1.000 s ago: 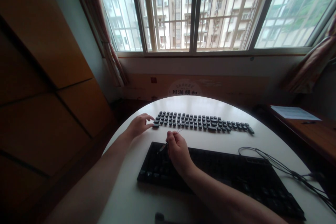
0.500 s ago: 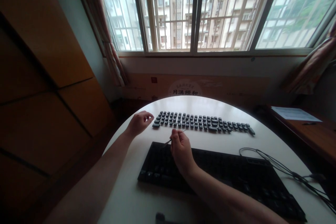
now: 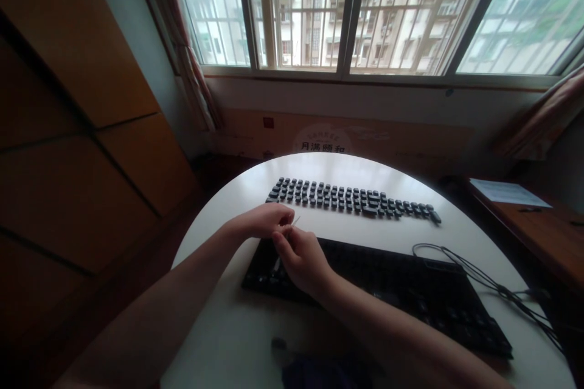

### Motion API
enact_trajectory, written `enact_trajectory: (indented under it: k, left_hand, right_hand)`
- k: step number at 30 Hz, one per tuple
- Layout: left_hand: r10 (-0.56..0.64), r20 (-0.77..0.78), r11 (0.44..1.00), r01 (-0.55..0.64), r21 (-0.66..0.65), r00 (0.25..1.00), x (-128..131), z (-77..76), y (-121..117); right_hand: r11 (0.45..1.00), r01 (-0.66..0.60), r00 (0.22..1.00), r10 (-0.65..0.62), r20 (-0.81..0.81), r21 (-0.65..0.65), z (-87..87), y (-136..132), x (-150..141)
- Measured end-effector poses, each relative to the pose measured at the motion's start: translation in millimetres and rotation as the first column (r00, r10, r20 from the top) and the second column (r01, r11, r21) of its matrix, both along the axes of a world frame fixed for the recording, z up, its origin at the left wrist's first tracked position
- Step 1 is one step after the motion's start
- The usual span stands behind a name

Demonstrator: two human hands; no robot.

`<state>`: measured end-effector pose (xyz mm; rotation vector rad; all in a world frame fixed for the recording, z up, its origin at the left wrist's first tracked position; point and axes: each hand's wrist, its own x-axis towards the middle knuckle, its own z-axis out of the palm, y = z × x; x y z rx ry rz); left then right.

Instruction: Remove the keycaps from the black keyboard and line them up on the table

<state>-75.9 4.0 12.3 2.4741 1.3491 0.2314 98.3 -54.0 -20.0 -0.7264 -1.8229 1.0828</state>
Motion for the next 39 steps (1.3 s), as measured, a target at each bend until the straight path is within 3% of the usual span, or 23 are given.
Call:
enact_trajectory:
  k: [7,12,19,24,28,39]
  left_hand:
    - [-0.001,0.034,0.996,-0.002,0.085,0.999,20.6,-8.5,-1.9]
    - [-0.028,0.056,0.993,0.022,0.112,0.998,30.2,-11.6,-4.5]
    - [-0.065,0.065,0.988,0.055,0.141,0.996,30.0,-24.9,1.3]
    - [-0.060,0.058,0.981,0.048,0.187,0.997,29.2,-36.2,6.7]
    - [-0.049,0.047,0.978,0.039,0.206,0.998,29.6,-41.7,10.1]
    - [-0.013,0.015,0.980,0.010,0.201,1.000,33.2,-26.7,-0.8]
  right_hand:
    - [0.987,0.033,0.993,-0.050,0.111,0.157,1.0,-5.2,2.6]
    - [0.980,0.007,0.988,-0.037,0.151,0.197,2.7,-7.5,2.4]
    - [0.985,-0.049,0.986,0.021,0.165,0.164,4.1,-2.7,0.4]
    - [0.949,-0.139,0.960,0.058,0.276,0.283,2.6,-6.2,1.0]
    - [0.933,-0.132,0.953,0.026,0.303,0.336,0.8,-9.0,1.1]
    - [0.915,-0.186,0.948,0.071,0.311,0.357,6.4,-14.9,2.6]
